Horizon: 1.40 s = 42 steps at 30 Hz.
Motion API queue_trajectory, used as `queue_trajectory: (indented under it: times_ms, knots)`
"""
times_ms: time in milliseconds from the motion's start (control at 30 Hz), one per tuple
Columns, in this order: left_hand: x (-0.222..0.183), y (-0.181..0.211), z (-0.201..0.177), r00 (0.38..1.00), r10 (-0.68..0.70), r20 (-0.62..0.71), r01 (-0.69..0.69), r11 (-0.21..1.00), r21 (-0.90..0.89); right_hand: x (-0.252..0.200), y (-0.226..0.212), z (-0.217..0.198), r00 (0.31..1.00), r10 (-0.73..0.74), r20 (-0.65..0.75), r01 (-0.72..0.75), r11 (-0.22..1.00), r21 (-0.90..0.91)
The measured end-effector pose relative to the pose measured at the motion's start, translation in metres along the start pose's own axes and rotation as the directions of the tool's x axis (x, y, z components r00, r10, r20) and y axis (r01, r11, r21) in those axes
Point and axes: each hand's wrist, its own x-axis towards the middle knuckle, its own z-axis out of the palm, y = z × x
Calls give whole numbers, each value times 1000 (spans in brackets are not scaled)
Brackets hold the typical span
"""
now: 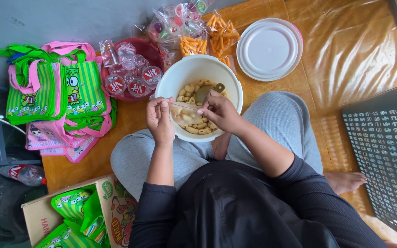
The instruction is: The person scoops small ring-shaped snacks from a white bucket into clear plastic cups using a green scoop, then places the filled cups on the floor. The person repeats this process multiple times.
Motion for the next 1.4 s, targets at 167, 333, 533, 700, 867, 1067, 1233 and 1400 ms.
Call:
queue_trajectory:
  times_ms: [167, 333, 533, 700, 867, 1067, 1233, 1400]
  knots:
    - [1, -8, -9, 985, 165, 44, -170, 939, 300, 6, 15, -23, 973, 232, -7, -129, 568, 813]
    - [-1, 21, 10, 937, 332, 111, -320, 682, 658, 72, -29, -75, 893, 398, -212, -101, 635, 766]
    - [-11, 9, -12, 956, 261, 137, -272, 601, 752, 47, -13, -70, 928, 306, -211, -327, 942, -77]
    - [-35, 19, -29, 958, 258, 127, -265, 619, 740, 2, -20, -47, 784, 618, 56, -621, 782, 60]
    - [-49, 31, -39, 998, 21, 65, -47, 900, 434, -29, -53, -64, 789, 601, 131, -605, 796, -7]
    - [-30, -24, -59, 891, -449, 64, 408, 856, 319, -112, 60, -128, 718, 694, -60, -669, 711, 216]
    - [24, -65, -38, 823, -566, 43, 376, 601, 706, -87, 30, -132, 745, 667, -1, -653, 730, 199]
    - [26, -173, -70, 793, -579, 191, -7, 304, 953, -87, 41, -136, 767, 640, 54, -639, 752, 161]
